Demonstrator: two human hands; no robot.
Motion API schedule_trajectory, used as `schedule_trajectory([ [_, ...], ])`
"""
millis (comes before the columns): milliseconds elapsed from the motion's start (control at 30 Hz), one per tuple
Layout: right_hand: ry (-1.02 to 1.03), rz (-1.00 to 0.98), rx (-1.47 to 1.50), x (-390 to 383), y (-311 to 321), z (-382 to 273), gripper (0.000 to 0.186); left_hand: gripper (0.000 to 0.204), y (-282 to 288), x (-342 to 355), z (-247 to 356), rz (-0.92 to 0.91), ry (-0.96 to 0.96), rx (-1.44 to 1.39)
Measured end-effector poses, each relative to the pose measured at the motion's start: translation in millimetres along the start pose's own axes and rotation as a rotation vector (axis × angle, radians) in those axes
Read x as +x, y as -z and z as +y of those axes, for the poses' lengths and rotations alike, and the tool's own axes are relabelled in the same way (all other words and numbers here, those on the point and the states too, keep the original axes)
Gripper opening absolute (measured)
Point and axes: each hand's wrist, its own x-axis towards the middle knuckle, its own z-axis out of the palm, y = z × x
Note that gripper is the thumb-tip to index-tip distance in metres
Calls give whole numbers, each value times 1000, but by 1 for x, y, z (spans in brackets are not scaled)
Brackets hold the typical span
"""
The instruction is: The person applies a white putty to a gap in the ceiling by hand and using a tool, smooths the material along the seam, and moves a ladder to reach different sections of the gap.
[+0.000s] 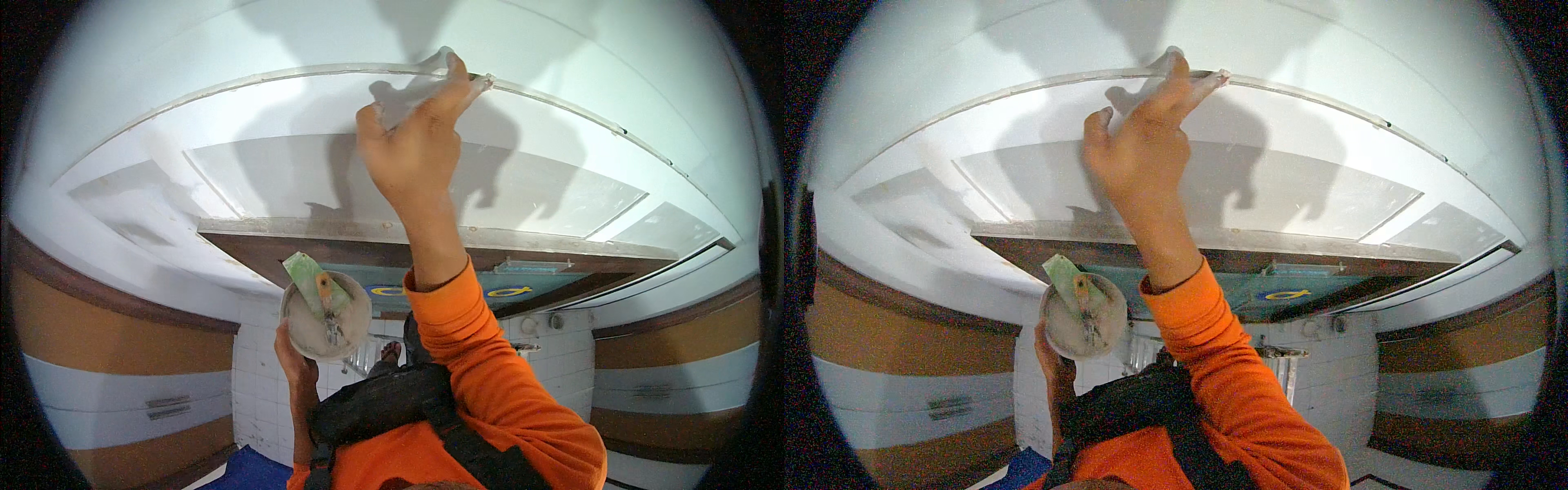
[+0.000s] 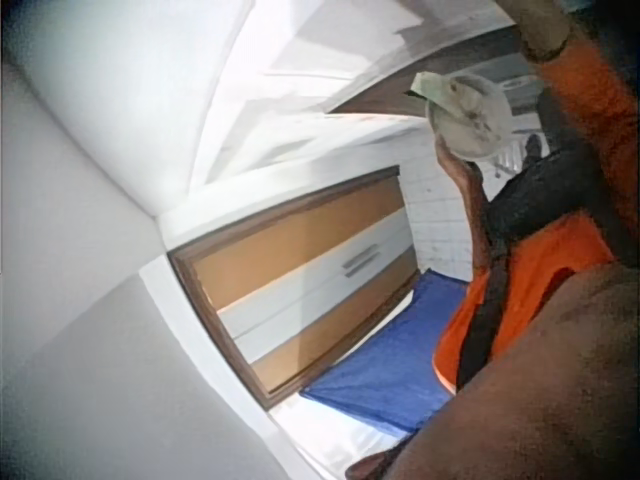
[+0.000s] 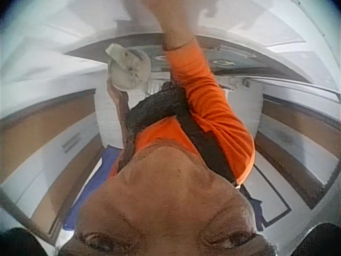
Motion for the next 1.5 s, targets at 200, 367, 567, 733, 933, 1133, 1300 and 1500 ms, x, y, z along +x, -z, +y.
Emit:
schedule_trajectory([
  [200,-112,-103,0,1,-10,-18,89,49,-10,-3,8,14,94,-163],
  [367,-64,-47,212,-7,7,-15,77,50,-14,-4,10,27,134,-149],
  [567,-155,105,319,-3,36,7,77,50,-13,-4,15,-11,147,-133],
  [733,-117,136,250,-4,25,26,77,48,-15,-3,16,-1,136,-117],
  [933,-218,111,294,-6,32,24,74,48,-8,-1,13,1,133,-88],
  [1133,-175,165,497,-2,17,15,77,52,-5,2,10,1,145,-136],
  [1300,-162,269,553,11,-8,-2,91,54,-8,1,14,20,160,-150],
  [1500,-324,242,797,12,-29,-45,97,50,-2,-2,22,87,124,-143],
])
